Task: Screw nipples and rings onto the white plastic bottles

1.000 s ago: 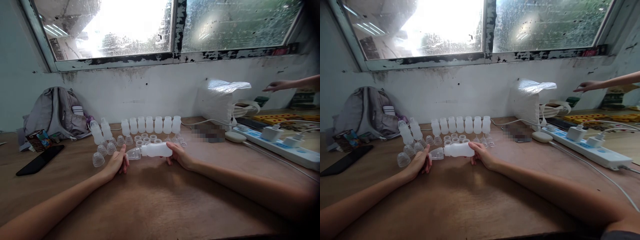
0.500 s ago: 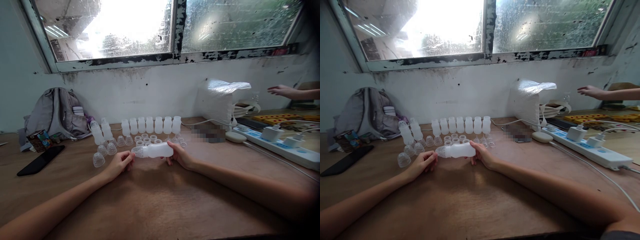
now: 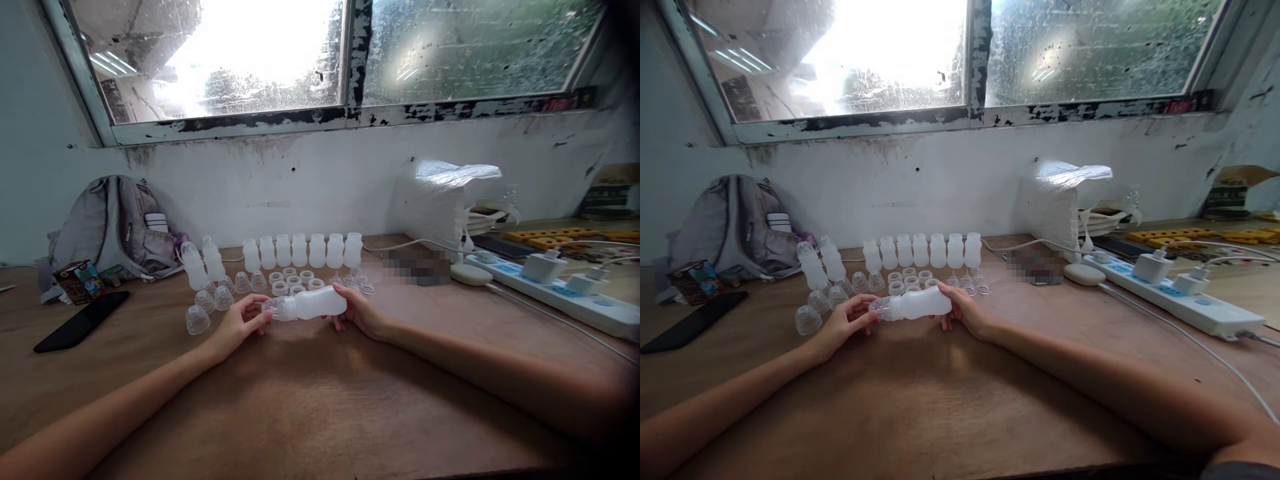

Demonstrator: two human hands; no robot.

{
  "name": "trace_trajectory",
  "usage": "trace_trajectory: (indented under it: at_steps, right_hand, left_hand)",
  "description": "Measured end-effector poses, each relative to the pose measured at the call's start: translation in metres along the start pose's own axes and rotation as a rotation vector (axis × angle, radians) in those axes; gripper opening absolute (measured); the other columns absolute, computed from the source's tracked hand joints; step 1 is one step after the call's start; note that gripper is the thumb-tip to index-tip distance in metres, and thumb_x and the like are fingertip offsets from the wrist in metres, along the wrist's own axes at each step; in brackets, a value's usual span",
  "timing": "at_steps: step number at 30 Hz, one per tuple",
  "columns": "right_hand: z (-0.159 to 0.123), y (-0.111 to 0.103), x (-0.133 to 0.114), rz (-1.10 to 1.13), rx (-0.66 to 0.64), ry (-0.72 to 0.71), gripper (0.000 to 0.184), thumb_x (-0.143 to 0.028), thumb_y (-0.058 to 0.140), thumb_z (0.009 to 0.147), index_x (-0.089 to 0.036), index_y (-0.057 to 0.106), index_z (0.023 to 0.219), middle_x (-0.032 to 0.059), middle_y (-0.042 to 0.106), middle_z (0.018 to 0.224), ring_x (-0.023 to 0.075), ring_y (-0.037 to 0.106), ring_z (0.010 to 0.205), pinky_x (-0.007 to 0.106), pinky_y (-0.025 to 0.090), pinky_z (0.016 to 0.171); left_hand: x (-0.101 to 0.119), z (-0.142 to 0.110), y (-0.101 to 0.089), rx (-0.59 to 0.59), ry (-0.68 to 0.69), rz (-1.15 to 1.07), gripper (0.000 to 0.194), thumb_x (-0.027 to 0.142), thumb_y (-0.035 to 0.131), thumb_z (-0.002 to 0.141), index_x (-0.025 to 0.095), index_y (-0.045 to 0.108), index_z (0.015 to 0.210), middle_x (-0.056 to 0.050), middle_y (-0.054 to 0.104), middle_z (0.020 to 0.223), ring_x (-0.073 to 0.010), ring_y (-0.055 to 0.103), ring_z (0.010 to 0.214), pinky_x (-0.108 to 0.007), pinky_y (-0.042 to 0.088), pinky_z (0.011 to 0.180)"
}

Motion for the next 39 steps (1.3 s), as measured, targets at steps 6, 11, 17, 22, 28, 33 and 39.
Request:
trace_trajectory:
  at_steps: [6, 11, 17, 22, 28, 33, 39]
  right_hand:
    - [0.0, 0.001, 0.0, -0.014, 0.007, 0.009, 0.041, -0.052, 0.041, 0.079, -0.013, 0.051, 0.074, 0.0053, 0.064, 0.059, 0.0094, 0.049, 0.034, 0.02, 0.036, 0.035]
    - [-0.001, 0.001, -0.001, -0.026, 0.023, 0.015, 0.041, -0.053, 0.04, 0.079, -0.013, 0.051, 0.073, 0.0062, 0.064, 0.059, 0.0096, 0.049, 0.034, 0.02, 0.036, 0.035]
    - [-0.004, 0.005, -0.002, -0.052, 0.023, 0.023, 0.043, -0.055, 0.039, 0.079, -0.014, 0.051, 0.072, 0.0055, 0.063, 0.057, 0.0096, 0.048, 0.034, 0.021, 0.036, 0.037]
    - [-0.012, 0.011, 0.0, -0.163, 0.033, 0.026, 0.05, -0.058, 0.031, 0.078, -0.014, 0.049, 0.065, 0.0017, 0.055, 0.051, 0.0075, 0.043, 0.032, 0.021, 0.03, 0.035]
    - [-0.023, 0.018, -0.003, -0.338, 0.073, -0.016, 0.046, -0.059, 0.025, 0.08, -0.017, 0.04, 0.066, -0.0055, 0.041, 0.042, 0.0059, 0.032, 0.03, 0.02, 0.022, 0.035]
    - [-0.029, 0.024, -0.006, -0.401, 0.059, -0.029, 0.043, -0.061, 0.024, 0.079, -0.02, 0.033, 0.074, -0.0093, 0.034, 0.042, 0.006, 0.026, 0.031, 0.019, 0.019, 0.034]
    - [-0.03, 0.024, -0.003, -0.421, 0.069, -0.018, 0.041, -0.061, 0.023, 0.08, -0.021, 0.032, 0.076, -0.0084, 0.034, 0.048, 0.0058, 0.028, 0.034, 0.019, 0.02, 0.035]
  left_hand:
    - [0.002, -0.004, -0.002, 0.063, 0.064, 0.053, 0.037, 0.036, 0.065, 0.067, 0.017, 0.05, 0.096, -0.005, 0.059, 0.09, -0.0182, 0.059, 0.085, -0.028, 0.052, 0.066]
    - [0.005, -0.007, -0.001, 0.061, 0.126, 0.092, 0.035, 0.032, 0.066, 0.068, 0.017, 0.05, 0.094, -0.005, 0.059, 0.093, -0.0165, 0.059, 0.085, -0.031, 0.05, 0.077]
    - [0.008, -0.012, 0.0, 0.069, 0.171, 0.163, 0.032, 0.031, 0.066, 0.068, 0.016, 0.052, 0.091, -0.004, 0.062, 0.086, -0.0165, 0.061, 0.078, -0.031, 0.052, 0.072]
    - [0.009, -0.02, 0.002, 0.098, 0.254, 0.23, 0.03, 0.029, 0.07, 0.064, 0.015, 0.054, 0.085, -0.005, 0.064, 0.084, -0.0167, 0.063, 0.071, -0.031, 0.055, 0.069]
    - [0.013, -0.029, 0.007, 0.127, 0.436, 0.246, 0.025, 0.024, 0.07, 0.064, 0.013, 0.054, 0.079, -0.004, 0.062, 0.075, -0.0138, 0.061, 0.061, -0.026, 0.055, 0.058]
    - [0.015, -0.032, 0.005, 0.153, 0.569, 0.309, 0.023, 0.019, 0.07, 0.064, 0.013, 0.055, 0.08, -0.003, 0.06, 0.072, -0.0126, 0.059, 0.061, -0.023, 0.053, 0.056]
    - [0.015, -0.035, 0.009, 0.118, 0.65, 0.322, 0.022, 0.017, 0.07, 0.064, 0.013, 0.056, 0.081, -0.003, 0.058, 0.071, -0.0116, 0.057, 0.06, -0.022, 0.052, 0.055]
Point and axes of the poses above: each hand's wrist, its own z-axis towards the middle knuckle, its own y-axis out of the palm, x = y × z, the point moved 3 cm from there along z, towards the middle knuckle
